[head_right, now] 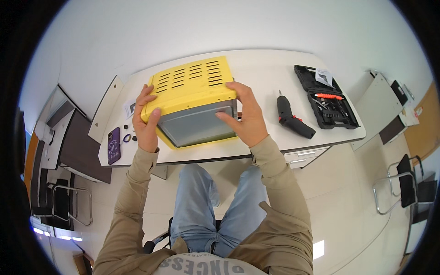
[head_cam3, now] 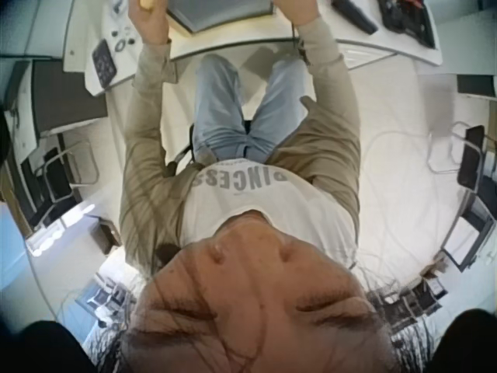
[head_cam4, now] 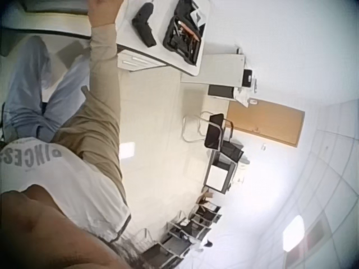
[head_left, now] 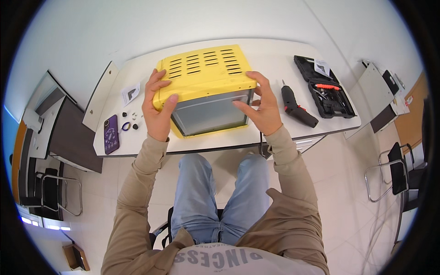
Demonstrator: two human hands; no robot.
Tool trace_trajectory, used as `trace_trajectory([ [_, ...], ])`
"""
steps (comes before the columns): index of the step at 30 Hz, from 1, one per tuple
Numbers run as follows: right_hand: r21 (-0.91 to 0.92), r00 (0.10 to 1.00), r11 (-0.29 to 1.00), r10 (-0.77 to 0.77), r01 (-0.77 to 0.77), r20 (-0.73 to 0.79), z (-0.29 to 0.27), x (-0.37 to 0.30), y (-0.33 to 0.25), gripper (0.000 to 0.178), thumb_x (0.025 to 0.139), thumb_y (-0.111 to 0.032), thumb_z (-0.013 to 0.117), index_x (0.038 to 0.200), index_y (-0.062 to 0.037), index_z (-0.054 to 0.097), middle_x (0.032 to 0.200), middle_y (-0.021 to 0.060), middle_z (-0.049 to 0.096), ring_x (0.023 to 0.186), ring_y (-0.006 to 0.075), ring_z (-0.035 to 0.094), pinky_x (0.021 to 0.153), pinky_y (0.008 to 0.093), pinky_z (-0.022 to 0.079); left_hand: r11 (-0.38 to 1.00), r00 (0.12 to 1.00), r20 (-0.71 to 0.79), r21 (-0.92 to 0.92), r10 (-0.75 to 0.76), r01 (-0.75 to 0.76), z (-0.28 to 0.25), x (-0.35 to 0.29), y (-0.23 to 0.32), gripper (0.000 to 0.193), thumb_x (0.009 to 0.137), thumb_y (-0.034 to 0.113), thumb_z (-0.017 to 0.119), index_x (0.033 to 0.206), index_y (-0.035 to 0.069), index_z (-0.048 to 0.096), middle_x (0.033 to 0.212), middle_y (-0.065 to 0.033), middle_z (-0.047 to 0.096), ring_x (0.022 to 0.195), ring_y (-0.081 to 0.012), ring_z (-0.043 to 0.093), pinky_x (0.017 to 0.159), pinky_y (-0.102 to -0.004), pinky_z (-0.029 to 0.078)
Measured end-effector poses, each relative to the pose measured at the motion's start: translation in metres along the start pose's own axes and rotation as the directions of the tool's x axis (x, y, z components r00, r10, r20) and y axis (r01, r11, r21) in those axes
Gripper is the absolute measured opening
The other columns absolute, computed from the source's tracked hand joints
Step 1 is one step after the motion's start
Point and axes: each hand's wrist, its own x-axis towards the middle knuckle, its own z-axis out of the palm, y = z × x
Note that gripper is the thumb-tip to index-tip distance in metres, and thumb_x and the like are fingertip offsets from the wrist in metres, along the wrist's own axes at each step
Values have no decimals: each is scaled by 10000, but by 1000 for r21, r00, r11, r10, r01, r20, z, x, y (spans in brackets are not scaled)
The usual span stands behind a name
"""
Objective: The person assembles a yellow electronic device by attaching a perforated cover and securing it with screws using a power drill. They then move to a different table to inspect and handle several other power drills.
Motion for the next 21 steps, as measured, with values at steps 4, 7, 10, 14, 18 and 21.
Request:
trace_trajectory([
  [4,-58,999,998,-35,36,9,-5,0,10,684,782,-49,772,1365,-159,432,1380,61,442,1176,220,558,704,268,553,1000,1000,24,28,-4,3,1,2,4,276,848,138,670,1100,46,604,1383,-138,509,1423,-340,307,1137,-416,267],
  [7,-59,1000,998,-18,17,-13,-4,0,4,642,779,-70,763,1340,-156,462,1307,89,504,1158,244,546,842,340,549,998,998,56,55,-14,11,-4,2,5,277,844,133,670,1099,46,608,1373,-138,520,1420,-339,313,1134,-416,270],
  [10,-70,997,995,-76,73,-32,-4,0,8,635,773,-93,762,1331,-159,468,1306,108,509,1168,291,544,950,359,484,999,995,96,34,-23,20,-10,5,4,284,833,118,672,1100,43,610,1365,-136,526,1416,-338,319,1131,-415,274],
  [14,-73,994,993,-100,97,-37,-3,0,8,624,772,-117,759,1324,-158,470,1314,122,508,1173,320,544,965,371,476,998,989,146,56,-35,27,-16,8,8,336,793,63,695,1116,48,604,1362,-130,524,1416,-337,322,1125,-408,294],
  [18,-105,995,991,-85,80,-46,-3,0,5,624,778,-125,757,1328,-163,466,1322,119,503,1150,312,561,914,369,505,996,985,169,84,-20,6,-17,10,7,377,769,30,702,1130,50,596,1363,-127,520,1415,-336,323,1122,-406,309],
  [21,-69,999,997,-21,18,-32,-4,0,3,626,783,-134,760,1332,-167,462,1324,113,502,1146,292,565,824,356,540,994,984,178,110,-8,-12,-16,9,8,375,799,59,650,1169,54,592,1374,-139,519,1422,-346,315,1147,-428,269],
])
